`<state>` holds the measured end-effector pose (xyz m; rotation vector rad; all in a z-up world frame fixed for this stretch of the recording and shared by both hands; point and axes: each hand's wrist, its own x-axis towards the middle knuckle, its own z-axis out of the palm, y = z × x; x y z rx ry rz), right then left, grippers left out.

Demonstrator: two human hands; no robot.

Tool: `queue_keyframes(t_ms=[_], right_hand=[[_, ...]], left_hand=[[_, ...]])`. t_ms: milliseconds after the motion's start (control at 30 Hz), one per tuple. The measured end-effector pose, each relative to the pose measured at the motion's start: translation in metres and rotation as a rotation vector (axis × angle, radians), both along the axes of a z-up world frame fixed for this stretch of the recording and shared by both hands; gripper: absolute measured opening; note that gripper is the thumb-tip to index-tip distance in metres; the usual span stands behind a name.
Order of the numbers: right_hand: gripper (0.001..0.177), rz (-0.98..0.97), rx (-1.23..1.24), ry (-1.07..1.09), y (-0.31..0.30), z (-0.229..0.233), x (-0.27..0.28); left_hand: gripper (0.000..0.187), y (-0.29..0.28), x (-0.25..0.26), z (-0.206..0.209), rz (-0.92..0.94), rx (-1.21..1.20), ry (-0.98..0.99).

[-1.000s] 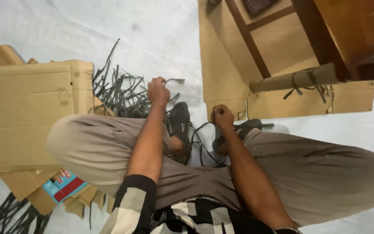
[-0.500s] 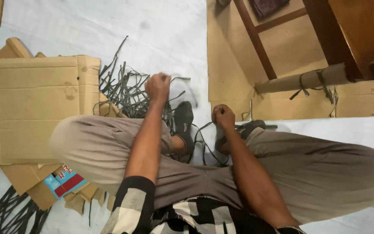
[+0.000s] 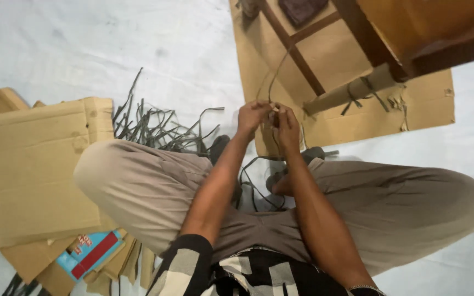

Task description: Wrapping the legs of a wooden chair with cardboard and plastic strips.

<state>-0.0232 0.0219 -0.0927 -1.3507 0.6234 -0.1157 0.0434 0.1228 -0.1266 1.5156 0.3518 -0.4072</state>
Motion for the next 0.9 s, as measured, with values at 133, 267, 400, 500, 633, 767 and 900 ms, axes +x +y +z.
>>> queue_keyframes(t_ms=[133,267,400,500,633,767,900], right_hand=[[0.043,0.007,-0.184,0.223,-0.013,0.026,-0.011],[0.044,-0.022,-0.263,0.224,-0.043,0.006,-0.021],[0.017,-0.212,-0.233,0.198,-0.075,-0.024,-0.033],[0.018,-0.197,-0.423,0.321,-0.128,-0.082,-0.051],[0.019,-0.103,-0.436,0.306,-0.127,-0.020,-0.047],[0.033,-0.070,-0.249,0.178,-0.130,0.026,-0.049],[0.032,-0.067,-0.621,0.374,-0.182,-0.041,-0.061]], left_hand=[[0.024,-0.027,-0.016,-0.019,-0.001,-0.244,0.127],[0.027,-0.062,-0.015,-0.035,-0.109,-0.039,0.175],[0.037,-0.083,-0.008,0.002,-0.084,0.006,0.174],[0.040,-0.084,-0.007,0.081,-0.109,0.129,0.164],[0.050,-0.087,-0.012,0.101,-0.446,0.356,0.124],[0.046,-0.115,-0.017,0.060,-0.370,0.137,0.056],[0.052,-0.102,-0.008,0.107,-0.301,0.332,-0.009]])
